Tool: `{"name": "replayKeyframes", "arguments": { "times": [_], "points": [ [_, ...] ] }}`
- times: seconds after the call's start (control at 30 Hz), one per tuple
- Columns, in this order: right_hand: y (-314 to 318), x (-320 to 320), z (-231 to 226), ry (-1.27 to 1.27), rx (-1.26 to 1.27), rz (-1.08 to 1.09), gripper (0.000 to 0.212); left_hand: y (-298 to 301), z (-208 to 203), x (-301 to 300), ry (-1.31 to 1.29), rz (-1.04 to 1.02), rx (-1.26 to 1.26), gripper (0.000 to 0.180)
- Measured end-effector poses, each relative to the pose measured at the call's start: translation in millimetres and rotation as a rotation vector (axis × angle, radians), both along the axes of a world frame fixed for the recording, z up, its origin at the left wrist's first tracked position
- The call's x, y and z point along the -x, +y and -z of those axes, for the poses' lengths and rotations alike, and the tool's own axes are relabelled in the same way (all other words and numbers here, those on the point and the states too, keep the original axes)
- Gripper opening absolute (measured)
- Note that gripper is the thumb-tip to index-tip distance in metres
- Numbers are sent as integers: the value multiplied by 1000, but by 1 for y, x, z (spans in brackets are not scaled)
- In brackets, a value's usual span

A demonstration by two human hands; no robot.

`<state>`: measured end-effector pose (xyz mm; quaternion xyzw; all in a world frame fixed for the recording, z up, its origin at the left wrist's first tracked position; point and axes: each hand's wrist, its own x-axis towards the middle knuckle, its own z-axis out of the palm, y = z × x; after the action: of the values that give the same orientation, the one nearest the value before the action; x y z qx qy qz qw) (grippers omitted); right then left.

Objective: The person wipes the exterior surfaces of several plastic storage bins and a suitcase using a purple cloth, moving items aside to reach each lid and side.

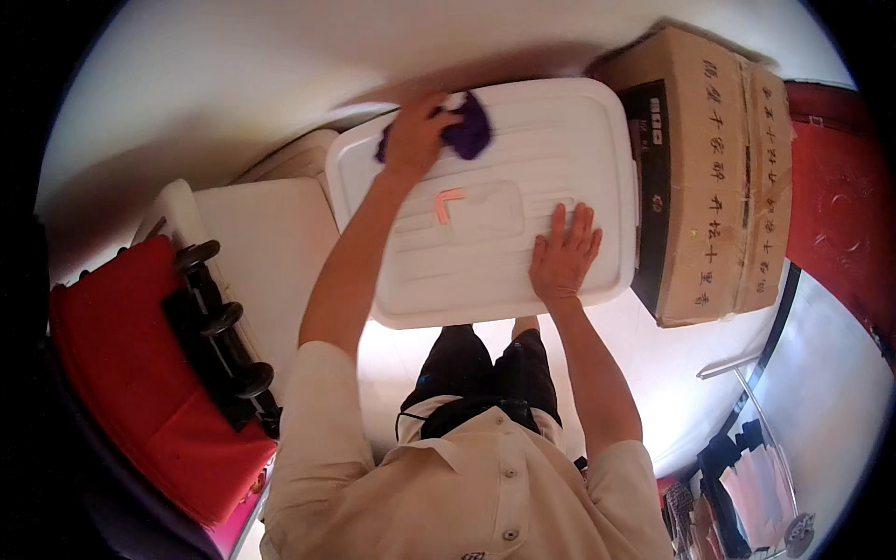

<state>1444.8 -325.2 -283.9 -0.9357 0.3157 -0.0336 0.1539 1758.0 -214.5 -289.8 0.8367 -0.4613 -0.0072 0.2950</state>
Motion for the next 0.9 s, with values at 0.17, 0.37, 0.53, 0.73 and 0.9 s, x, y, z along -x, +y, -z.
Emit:
{"name": "replayKeyframes", "arguments": {
  "times": [0.17, 0.37, 0.53, 0.73, 0.9],
  "points": [
    [-6, 7, 1, -30, 26, 20, 66, 34, -9, -20, -81, 40, 8, 45],
    [-1, -1, 4, -55, 19, -1, 68, 113, -11, -51, -174, -81, -96, 37],
    [-6, 12, 0, -7, -46, 52, 69, 26, -6, -10, -37, -14, -63, 38],
    [-7, 8, -5, -1, -125, 34, 66, -163, -9, 61, -41, 209, -130, 40],
    [-12, 4, -10, 80, -132, 37, 63, -226, -19, 92, -32, 198, -356, 29]
  ]
}}
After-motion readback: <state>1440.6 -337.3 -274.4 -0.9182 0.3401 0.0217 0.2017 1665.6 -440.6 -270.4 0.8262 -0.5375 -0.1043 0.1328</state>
